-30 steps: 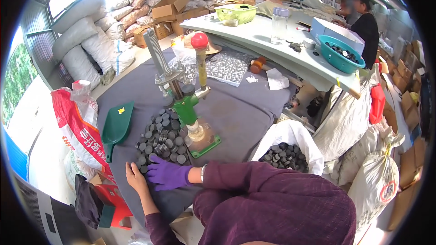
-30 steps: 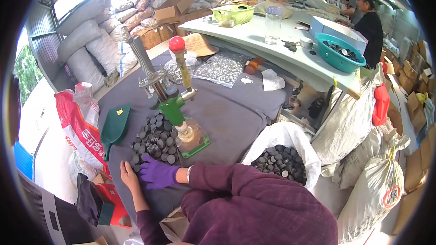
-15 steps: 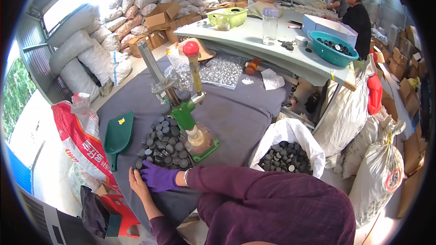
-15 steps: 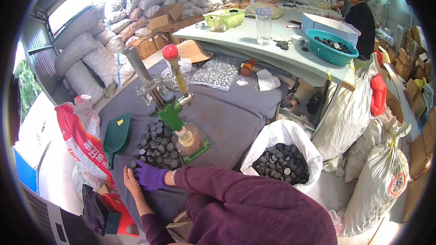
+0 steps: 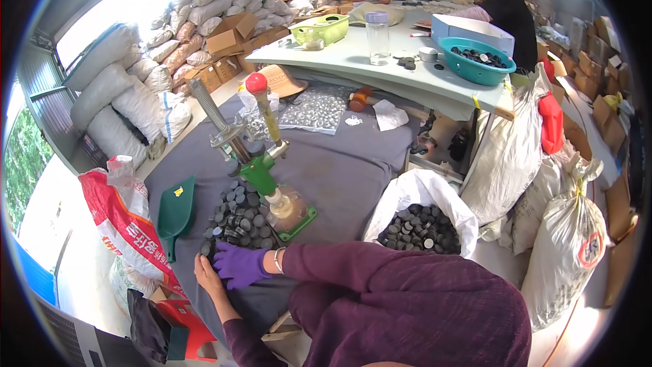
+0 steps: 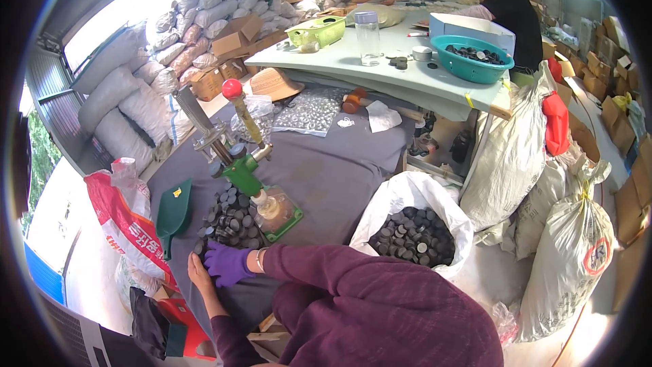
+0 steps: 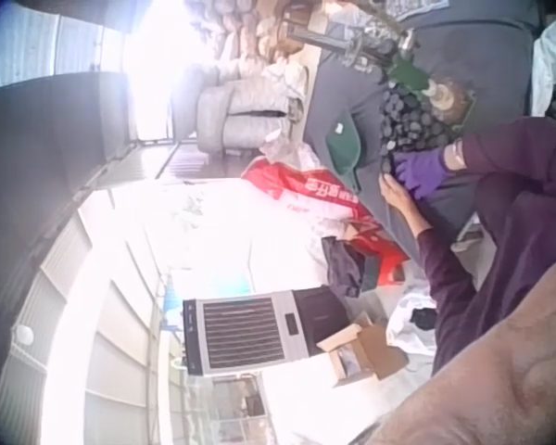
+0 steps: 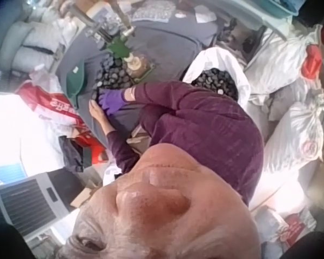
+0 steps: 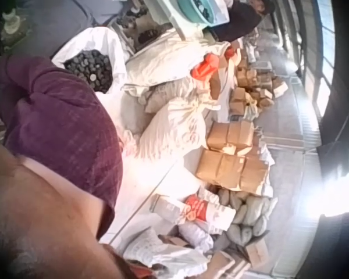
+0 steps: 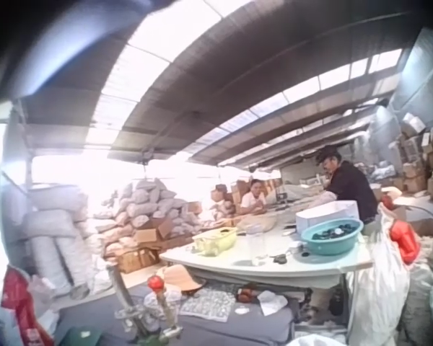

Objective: The person operates a manual press to process black rubber or foam discs.

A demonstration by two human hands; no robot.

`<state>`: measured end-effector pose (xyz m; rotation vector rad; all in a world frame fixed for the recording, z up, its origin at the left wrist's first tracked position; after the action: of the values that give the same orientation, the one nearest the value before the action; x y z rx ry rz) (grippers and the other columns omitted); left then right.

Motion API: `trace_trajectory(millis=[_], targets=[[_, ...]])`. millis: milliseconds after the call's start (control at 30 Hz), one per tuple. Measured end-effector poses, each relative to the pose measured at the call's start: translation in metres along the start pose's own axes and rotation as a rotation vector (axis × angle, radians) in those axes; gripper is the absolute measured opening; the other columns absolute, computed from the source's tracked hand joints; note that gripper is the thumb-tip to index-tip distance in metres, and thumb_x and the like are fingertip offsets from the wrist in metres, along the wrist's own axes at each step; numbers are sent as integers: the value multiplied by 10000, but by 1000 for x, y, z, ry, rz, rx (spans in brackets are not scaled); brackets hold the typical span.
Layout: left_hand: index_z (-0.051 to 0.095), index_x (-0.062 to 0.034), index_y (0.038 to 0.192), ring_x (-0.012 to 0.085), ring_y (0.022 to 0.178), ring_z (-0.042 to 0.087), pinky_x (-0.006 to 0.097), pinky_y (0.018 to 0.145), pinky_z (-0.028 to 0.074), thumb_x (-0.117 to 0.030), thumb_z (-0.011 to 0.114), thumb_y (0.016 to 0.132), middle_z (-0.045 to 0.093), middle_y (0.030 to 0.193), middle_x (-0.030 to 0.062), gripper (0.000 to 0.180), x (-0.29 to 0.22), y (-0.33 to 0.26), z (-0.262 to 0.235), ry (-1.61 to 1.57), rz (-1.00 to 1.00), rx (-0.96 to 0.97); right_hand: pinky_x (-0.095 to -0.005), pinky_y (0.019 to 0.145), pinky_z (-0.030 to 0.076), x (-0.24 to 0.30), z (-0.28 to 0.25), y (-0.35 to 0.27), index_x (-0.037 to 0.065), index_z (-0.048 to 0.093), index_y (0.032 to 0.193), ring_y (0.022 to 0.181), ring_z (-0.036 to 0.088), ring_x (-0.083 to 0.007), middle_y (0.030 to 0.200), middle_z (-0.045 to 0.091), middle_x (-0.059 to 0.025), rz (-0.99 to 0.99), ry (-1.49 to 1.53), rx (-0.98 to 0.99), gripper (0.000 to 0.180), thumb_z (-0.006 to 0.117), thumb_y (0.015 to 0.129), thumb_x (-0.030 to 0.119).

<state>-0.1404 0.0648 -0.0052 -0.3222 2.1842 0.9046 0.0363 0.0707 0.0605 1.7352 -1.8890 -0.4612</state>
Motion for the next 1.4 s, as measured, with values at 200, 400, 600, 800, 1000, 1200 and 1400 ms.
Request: trace_trajectory(millis=[200,400,600,800,1000,1200,1400], targets=[[577,19,1223,386,1129,549,408,970,413,-365,476,975,616,1205,205,469,-12,3,4,107,9,69,-479,1005,310,2,-35,-41,122,631,1024,1075,516,-247,1080,601,-77,63,-150,73,356,617,812,407],[531,-10,1296,378,1193,514,449,1005,393,-395,488,964,546,1323,186,509,-1,3,13,371,67,71,-545,1081,254,6,-52,-83,117,586,1175,1234,438,-279,1297,523,-87,184,-288,-68,488,619,820,451],[517,-7,1307,392,1195,515,466,1004,396,-386,537,928,547,1319,193,537,-4,3,9,496,128,76,-605,1026,277,0,-22,-58,118,638,1069,1139,499,-284,1128,586,-94,53,-383,-167,379,581,800,379],[465,-23,1352,395,1254,457,461,1046,357,-438,541,904,501,1363,205,615,-32,23,27,489,39,137,-594,1089,207,-19,-7,-35,105,570,1239,1270,443,-292,1273,544,-108,131,-414,-19,411,498,883,299],[470,-43,1356,383,1273,433,466,1049,348,-412,591,884,493,1380,178,610,-10,14,8,353,31,29,-580,1108,202,-10,2,-27,112,569,1240,1300,420,-283,1293,519,-103,137,-281,24,420,547,892,347],[508,-22,1310,371,1235,463,449,1042,361,-344,634,866,529,1332,181,562,-39,-1,-1,336,147,-81,-568,1097,237,12,-38,-51,118,614,1169,1266,452,-267,1220,570,-75,92,-177,80,381,594,878,363],[610,-29,1153,341,1083,565,431,914,443,-133,705,767,623,1180,148,411,-162,-26,29,83,400,4,-473,1062,333,-3,-112,-119,126,644,1072,1160,534,-260,1144,619,-66,221,-137,-185,291,628,861,327]])
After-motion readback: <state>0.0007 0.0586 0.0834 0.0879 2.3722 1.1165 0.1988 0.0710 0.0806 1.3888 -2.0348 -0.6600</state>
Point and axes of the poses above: each hand's wrist, its own y-axis towards the middle knuckle, its own z-axis out of the palm, x = y × z, the point moved 4 cm from there along y, towards the middle knuckle
